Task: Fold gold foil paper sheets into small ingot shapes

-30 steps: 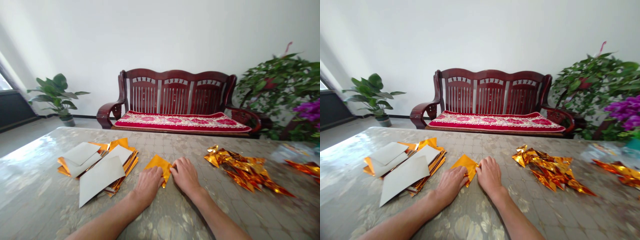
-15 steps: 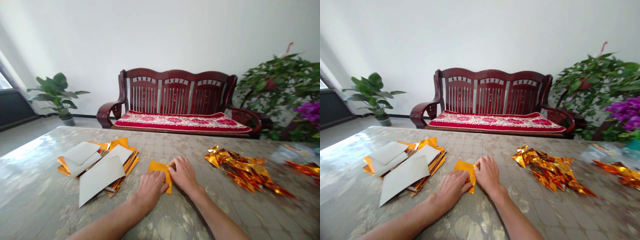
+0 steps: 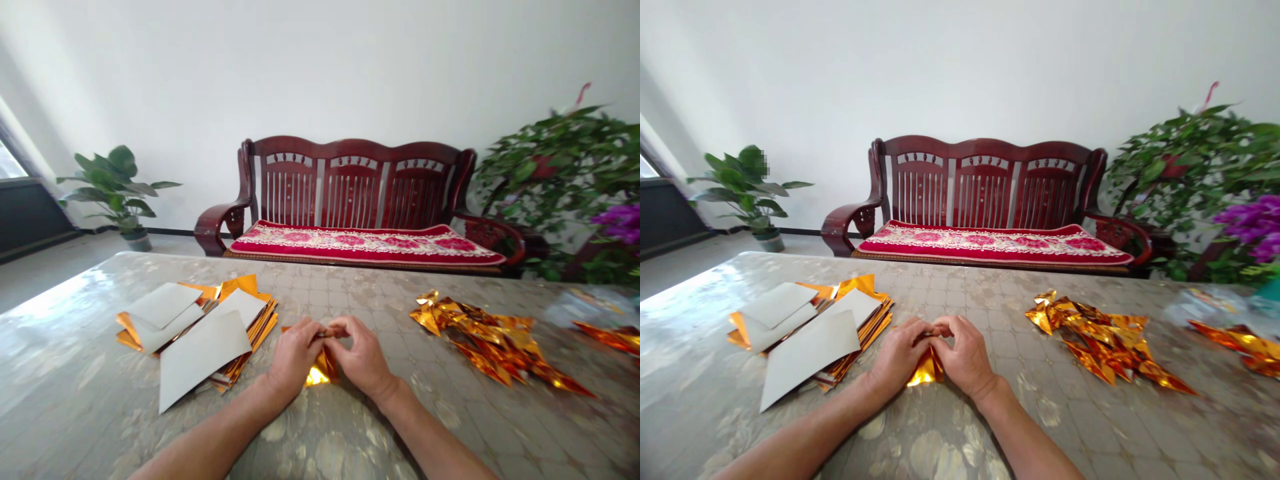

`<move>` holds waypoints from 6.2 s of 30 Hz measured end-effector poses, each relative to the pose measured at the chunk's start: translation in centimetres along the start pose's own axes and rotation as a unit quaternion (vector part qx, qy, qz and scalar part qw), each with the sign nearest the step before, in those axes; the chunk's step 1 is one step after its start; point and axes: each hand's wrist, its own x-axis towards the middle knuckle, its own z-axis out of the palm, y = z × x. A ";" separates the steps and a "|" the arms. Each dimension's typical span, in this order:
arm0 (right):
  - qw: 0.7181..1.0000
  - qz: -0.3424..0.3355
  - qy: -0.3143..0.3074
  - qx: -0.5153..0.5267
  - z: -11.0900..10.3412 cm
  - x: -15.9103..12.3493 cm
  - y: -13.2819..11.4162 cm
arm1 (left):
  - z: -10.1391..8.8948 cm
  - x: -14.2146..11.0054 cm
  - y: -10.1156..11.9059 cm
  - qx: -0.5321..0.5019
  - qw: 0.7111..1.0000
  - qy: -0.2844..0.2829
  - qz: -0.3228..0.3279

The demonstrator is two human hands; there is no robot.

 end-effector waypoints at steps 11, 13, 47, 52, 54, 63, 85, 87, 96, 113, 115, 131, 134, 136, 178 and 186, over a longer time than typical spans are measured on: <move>0.973 -0.120 0.060 -0.189 -2.4 0.2 0.9 | -0.3 0.3 -1.4 -0.174 0.972 0.142 0.070; 0.966 -0.116 0.050 -0.224 -2.6 0.1 1.2 | -0.5 0.3 -1.4 -0.097 0.983 0.127 0.089; 0.945 -0.035 -0.169 -0.277 -1.4 0.6 2.9 | -1.6 1.3 -2.0 0.119 0.985 -0.087 -0.093; 0.952 0.002 -0.175 -0.253 -1.3 0.9 2.9 | -1.7 1.8 -2.3 0.103 0.985 -0.088 -0.110; 0.953 0.021 -0.173 -0.250 -1.3 0.9 2.8 | -1.7 1.9 -2.3 0.104 0.984 -0.092 -0.108; 0.947 0.044 -0.167 -0.272 -1.0 1.2 2.3 | -1.5 2.1 -3.1 0.123 0.985 -0.066 -0.105; 0.939 0.057 -0.168 -0.295 -0.6 1.2 2.1 | -1.5 1.5 -1.5 0.313 0.945 -0.078 -0.055; 0.938 0.061 -0.168 -0.295 -0.6 1.1 2.1 | -1.6 1.4 -1.4 0.314 0.944 -0.081 -0.059; 0.946 0.062 -0.148 -0.281 -0.6 0.7 2.4 | -0.8 0.6 -0.7 0.302 0.952 -0.050 0.008; 0.929 -0.072 -0.197 -0.305 -0.5 -1.0 1.0 | 2.5 -2.4 1.3 0.449 0.883 -0.102 0.089; 0.930 -0.057 -0.193 -0.308 -0.7 -1.1 1.0 | 2.8 -2.6 1.2 0.458 0.882 -0.080 0.080; 0.915 -0.066 -0.161 -0.364 -0.4 -2.0 -0.5 | 1.0 -1.8 0.4 0.402 0.905 -0.125 0.066; 0.930 -0.108 -0.199 -0.289 0.1 -2.1 -1.6 | -0.5 -0.1 -0.4 0.311 0.938 -0.130 0.077; 0.938 -0.140 -0.231 -0.217 0.4 -2.0 -2.0 | -1.3 0.7 -1.3 0.248 0.955 -0.132 0.097; 0.961 -0.130 -0.147 -0.193 0.0 -0.4 1.6 | -0.3 2.7 -5.7 0.045 0.980 -0.146 0.128; 0.957 -0.138 -0.143 -0.213 0.2 -0.4 1.7 | -0.2 2.7 -5.8 0.048 0.979 -0.140 0.139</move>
